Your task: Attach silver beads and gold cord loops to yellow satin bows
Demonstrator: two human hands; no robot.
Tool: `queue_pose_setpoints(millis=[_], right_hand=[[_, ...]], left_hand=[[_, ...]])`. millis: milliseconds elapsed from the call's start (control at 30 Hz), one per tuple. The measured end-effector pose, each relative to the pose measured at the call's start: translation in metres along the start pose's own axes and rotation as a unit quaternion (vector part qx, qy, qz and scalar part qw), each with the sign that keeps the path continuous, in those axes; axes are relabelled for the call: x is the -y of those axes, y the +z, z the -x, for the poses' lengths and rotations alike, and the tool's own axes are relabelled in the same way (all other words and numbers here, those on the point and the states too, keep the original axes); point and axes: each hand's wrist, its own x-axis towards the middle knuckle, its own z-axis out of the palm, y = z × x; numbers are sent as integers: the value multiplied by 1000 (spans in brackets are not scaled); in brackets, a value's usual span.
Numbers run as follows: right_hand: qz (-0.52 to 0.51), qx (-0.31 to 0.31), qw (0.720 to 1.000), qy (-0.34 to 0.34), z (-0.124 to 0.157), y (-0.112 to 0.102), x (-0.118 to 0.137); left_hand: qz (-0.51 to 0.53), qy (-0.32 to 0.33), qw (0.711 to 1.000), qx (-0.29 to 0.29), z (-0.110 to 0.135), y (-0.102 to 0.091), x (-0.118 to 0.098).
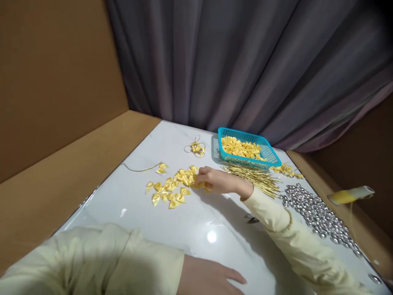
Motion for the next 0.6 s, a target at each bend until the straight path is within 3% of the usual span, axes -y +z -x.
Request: queue_pose_setpoints(millis=[267,467,600], right_hand=[[18,30,999,17,-1,8,-13],[26,-10,999,37,2,14,-7],[15,-5,1000,14,5,13,-6]], left_hand=[[-67,-16,998,15,-6,5,-15],[-94,-23,994,-44,-7,1,-14],[-116,-115,980,-114,-5,-8,-15]])
